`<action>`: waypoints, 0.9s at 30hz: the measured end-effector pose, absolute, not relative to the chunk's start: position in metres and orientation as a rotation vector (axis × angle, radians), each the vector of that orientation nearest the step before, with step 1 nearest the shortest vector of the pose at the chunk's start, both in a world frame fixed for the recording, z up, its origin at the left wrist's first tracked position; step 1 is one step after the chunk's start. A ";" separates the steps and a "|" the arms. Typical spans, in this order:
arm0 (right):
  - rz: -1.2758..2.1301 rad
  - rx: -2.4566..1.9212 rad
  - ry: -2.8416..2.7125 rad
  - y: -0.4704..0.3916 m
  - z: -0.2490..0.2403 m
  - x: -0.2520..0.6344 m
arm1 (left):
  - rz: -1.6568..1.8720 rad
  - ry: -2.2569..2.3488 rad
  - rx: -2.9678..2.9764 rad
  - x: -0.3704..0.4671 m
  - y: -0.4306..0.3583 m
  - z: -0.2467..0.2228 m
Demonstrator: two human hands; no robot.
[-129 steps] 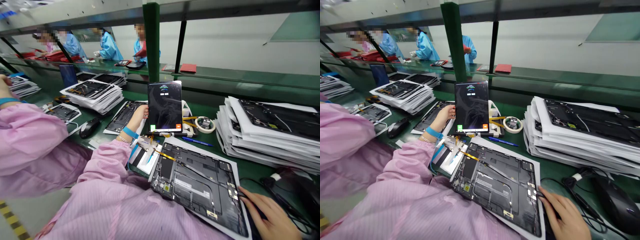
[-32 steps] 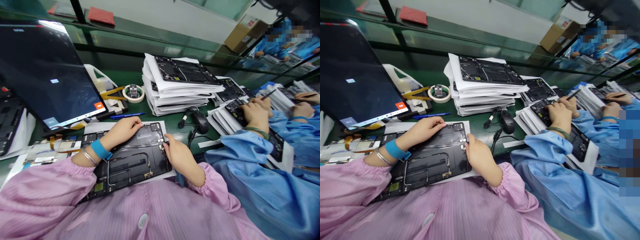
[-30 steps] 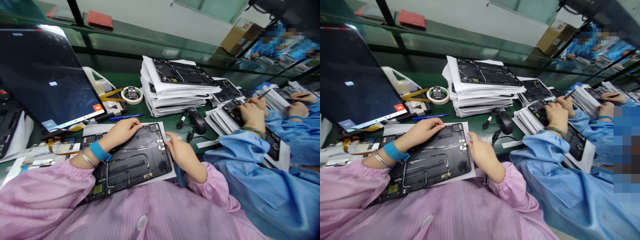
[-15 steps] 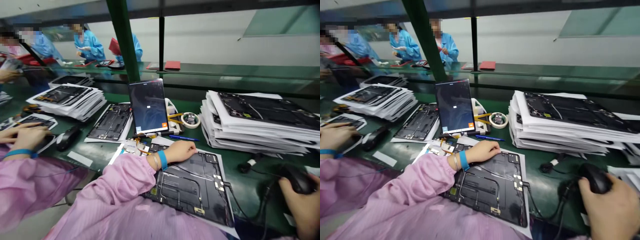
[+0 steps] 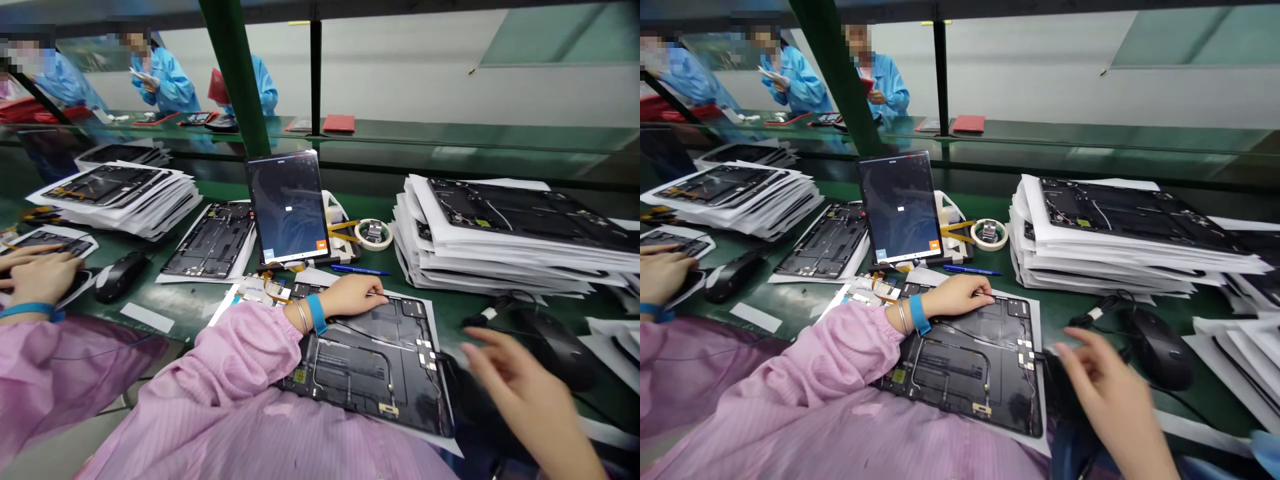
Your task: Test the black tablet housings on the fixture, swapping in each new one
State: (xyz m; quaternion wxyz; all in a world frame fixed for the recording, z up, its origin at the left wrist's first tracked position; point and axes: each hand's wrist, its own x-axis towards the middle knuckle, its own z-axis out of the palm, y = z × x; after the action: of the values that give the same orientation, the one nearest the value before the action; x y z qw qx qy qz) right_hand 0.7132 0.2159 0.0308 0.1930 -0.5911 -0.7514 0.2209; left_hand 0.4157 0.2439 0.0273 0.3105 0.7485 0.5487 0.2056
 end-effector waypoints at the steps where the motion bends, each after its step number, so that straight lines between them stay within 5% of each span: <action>1: 0.864 -1.640 -2.150 0.214 0.034 0.701 | 0.541 1.453 1.972 0.415 0.245 0.027; 4: 1.529 -1.557 -2.068 0.219 0.032 0.681 | 0.536 1.436 1.946 0.413 0.246 0.025; 7: 1.780 -1.545 -1.911 0.229 0.030 0.685 | 0.567 1.389 1.908 0.413 0.244 0.023; 14: 1.326 -1.190 -1.173 0.207 0.062 0.721 | 0.550 1.392 1.866 0.412 0.244 0.016; 27: 0.982 -1.570 -1.717 0.199 0.020 0.669 | 0.521 1.392 1.889 0.412 0.242 0.018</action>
State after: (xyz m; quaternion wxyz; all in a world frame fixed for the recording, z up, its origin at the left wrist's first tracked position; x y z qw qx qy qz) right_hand 0.6691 0.1986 0.0201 0.3032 -0.5925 -0.6478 0.3707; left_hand 0.4119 0.2424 0.0180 0.3607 0.7331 0.5400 0.2020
